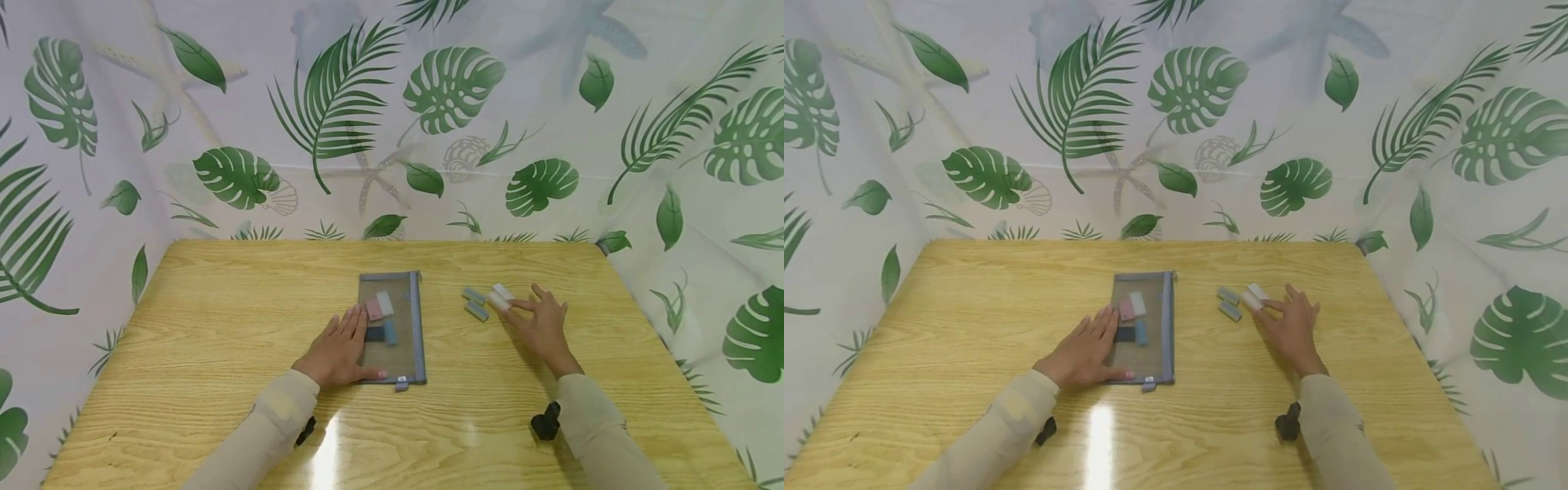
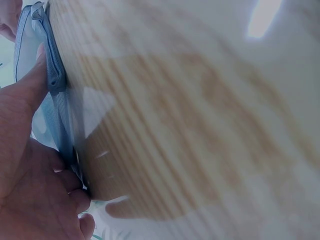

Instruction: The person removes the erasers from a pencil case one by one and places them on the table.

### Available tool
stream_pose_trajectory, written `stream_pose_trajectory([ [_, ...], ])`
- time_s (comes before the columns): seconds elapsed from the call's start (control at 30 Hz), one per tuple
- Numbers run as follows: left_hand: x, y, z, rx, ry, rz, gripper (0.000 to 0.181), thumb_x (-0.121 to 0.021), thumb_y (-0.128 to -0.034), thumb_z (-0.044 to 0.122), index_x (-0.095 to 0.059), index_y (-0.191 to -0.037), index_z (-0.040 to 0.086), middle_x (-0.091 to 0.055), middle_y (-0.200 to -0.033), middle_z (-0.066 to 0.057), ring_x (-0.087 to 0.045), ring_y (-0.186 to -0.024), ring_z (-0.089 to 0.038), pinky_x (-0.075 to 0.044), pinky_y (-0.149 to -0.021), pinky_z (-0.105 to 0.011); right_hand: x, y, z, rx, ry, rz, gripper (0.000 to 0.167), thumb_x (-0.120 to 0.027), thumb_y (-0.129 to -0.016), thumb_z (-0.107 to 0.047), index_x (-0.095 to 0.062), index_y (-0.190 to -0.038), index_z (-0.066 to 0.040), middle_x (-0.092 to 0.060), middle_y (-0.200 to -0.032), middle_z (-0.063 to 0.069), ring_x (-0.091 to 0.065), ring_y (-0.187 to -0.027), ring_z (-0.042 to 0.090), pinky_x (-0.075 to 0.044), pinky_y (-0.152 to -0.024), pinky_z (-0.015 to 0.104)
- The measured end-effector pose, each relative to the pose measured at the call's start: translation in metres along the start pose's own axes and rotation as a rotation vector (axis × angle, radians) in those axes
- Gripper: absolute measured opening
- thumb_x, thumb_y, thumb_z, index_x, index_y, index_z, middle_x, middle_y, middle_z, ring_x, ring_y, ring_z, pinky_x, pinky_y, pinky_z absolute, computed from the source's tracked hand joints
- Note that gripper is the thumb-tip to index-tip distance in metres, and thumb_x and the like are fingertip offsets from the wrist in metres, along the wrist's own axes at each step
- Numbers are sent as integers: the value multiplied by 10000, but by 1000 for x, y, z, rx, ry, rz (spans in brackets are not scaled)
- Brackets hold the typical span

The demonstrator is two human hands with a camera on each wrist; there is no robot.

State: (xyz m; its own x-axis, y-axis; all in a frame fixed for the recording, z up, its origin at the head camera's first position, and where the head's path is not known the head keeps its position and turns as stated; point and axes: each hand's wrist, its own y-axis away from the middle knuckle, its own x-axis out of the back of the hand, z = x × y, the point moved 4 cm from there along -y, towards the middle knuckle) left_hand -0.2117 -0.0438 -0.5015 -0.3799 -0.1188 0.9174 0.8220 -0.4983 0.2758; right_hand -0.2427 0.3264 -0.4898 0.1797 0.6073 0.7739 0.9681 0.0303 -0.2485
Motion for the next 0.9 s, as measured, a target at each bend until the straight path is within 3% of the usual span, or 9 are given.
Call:
stream_pose_trajectory([
  [0.9,-3,-2,-2,2,6,-2,1150,-565,-905,719,-28,-1614,-11,16,-1681,-176,1,-1556,-284,-40,-1248,-473,-3,10,7,-22,14,-26,333,-761,-920,-136,-714,-1129,120,-333,-1468,455,-226,-1358,686,51,-1053,827],
])
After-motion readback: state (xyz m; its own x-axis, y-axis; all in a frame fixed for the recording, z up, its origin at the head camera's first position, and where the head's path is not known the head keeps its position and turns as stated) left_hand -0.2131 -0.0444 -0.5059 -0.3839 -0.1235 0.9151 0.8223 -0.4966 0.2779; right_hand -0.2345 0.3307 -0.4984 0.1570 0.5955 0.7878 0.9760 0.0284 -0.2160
